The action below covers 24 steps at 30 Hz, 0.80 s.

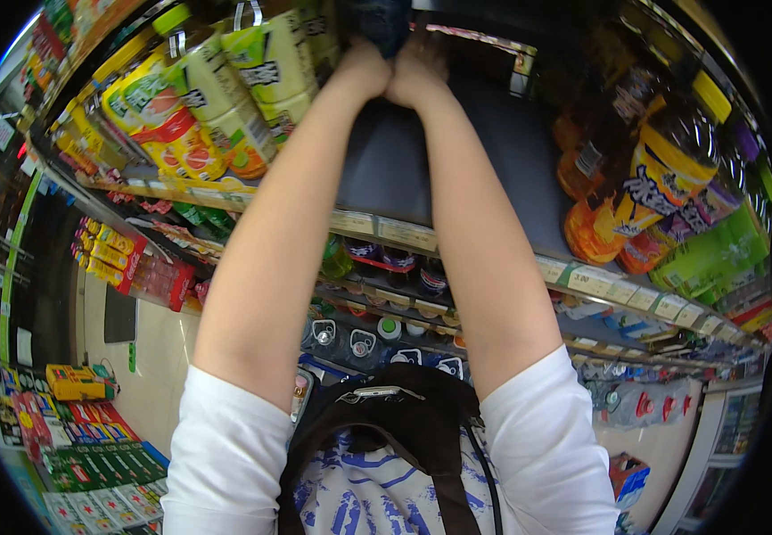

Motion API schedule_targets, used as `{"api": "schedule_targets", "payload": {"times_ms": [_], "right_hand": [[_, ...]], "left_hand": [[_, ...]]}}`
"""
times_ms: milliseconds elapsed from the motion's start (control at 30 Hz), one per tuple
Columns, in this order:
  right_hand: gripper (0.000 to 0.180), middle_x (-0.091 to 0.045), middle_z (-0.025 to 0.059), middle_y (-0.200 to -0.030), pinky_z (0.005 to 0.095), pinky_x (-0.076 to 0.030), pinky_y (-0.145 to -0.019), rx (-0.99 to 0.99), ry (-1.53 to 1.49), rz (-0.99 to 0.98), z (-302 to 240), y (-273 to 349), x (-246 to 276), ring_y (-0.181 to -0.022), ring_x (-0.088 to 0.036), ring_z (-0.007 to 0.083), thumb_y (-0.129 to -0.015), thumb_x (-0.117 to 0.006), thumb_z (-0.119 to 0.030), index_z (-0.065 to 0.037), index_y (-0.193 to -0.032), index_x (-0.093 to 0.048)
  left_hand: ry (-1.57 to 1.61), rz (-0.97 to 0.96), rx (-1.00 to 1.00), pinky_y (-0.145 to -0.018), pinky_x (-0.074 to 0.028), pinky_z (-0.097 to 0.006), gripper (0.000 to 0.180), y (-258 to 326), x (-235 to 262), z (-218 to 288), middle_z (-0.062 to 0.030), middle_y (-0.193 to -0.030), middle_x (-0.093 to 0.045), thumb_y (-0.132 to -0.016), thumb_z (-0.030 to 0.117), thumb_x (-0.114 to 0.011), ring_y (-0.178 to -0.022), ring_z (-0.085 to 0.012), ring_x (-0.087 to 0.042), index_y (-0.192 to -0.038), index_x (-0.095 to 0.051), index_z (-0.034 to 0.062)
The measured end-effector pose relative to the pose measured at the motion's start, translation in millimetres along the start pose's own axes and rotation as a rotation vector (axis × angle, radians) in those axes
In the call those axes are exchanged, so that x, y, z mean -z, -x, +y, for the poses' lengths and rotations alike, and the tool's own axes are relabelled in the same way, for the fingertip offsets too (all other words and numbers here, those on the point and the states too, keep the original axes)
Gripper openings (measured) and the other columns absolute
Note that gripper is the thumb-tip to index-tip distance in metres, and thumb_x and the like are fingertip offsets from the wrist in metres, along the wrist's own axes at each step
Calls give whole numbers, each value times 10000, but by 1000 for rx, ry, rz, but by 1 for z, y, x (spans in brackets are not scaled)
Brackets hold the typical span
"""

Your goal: The person takes various bottled and canned beverages from a black plastic crate and places them onto shelves in a refrigerated display case. They handle multiple types of drinks, including teas, sodas, and energy drinks, arranging them in rows.

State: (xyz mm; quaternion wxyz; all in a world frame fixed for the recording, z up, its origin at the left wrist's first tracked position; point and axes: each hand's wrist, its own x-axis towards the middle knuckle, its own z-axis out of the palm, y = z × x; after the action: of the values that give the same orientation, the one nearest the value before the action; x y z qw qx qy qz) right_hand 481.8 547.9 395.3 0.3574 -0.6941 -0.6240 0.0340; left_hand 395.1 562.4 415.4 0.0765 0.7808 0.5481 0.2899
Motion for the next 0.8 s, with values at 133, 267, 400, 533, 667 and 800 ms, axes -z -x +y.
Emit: {"api": "schedule_targets", "payload": {"times_ms": [133, 267, 400, 533, 667, 800], "right_hand": [[1020, 16, 263, -1379, 539, -94, -1003, 210, -107, 103, -4, 6, 8, -1285, -9, 406, -657, -622, -229, -80, -1341, 120], [974, -102, 280, -1348, 529, -110, -1000, 473, -292, 404, 11, -10, 7, -1253, -121, 415, -627, -598, -148, -45, -1343, 55], [916, -229, 239, -1295, 428, -172, -1007, 624, -346, 740, 11, -17, 20, -1193, -256, 346, -590, -610, -59, -6, -1311, -46], [820, -286, 182, -1258, 327, -226, -989, 624, -592, 857, -11, 5, 30, -1159, -298, 251, -606, -619, 15, -2, -1263, -128], [773, -345, 189, -1172, 373, -266, -953, 615, -675, 942, -11, 8, 48, -1073, -373, 261, -619, -623, 37, -1, -1217, -134], [680, -368, 188, -1112, 367, -323, -910, 714, -623, 1053, -12, 8, 62, -1005, -409, 260, -648, -594, 48, 15, -1186, -178]], "left_hand": [[131, 62, 67, -802, -433, -384, 644, 15, 7, 6, -344, -969, -521, -743, 278, -559, -952, -398, -529, -1105, -303, -189], [354, 135, 31, -786, -435, -400, 518, 34, 20, 31, -347, -914, -527, -790, 257, -502, -907, -411, -540, -1067, -349, -154], [590, 300, -203, -836, -407, -405, 447, 71, 28, 58, -342, -1097, -431, -835, 174, -433, -1015, -414, -473, -1156, -314, -113], [697, 272, -315, -989, -281, -372, 564, 133, 34, 56, -303, -1322, -190, -839, 122, -440, -1212, -390, -277, -1285, -160, -80], [769, 31, -392, -1027, -214, -358, 578, 221, 26, 32, -248, -1353, -186, -854, 143, -450, -1257, -347, -219, -1312, -148, -40], [892, -618, -197, -968, -303, -341, 503, 320, 1, -32, -215, -1260, -376, -868, 210, -464, -1171, -323, -370, -1284, -272, 3]]}}
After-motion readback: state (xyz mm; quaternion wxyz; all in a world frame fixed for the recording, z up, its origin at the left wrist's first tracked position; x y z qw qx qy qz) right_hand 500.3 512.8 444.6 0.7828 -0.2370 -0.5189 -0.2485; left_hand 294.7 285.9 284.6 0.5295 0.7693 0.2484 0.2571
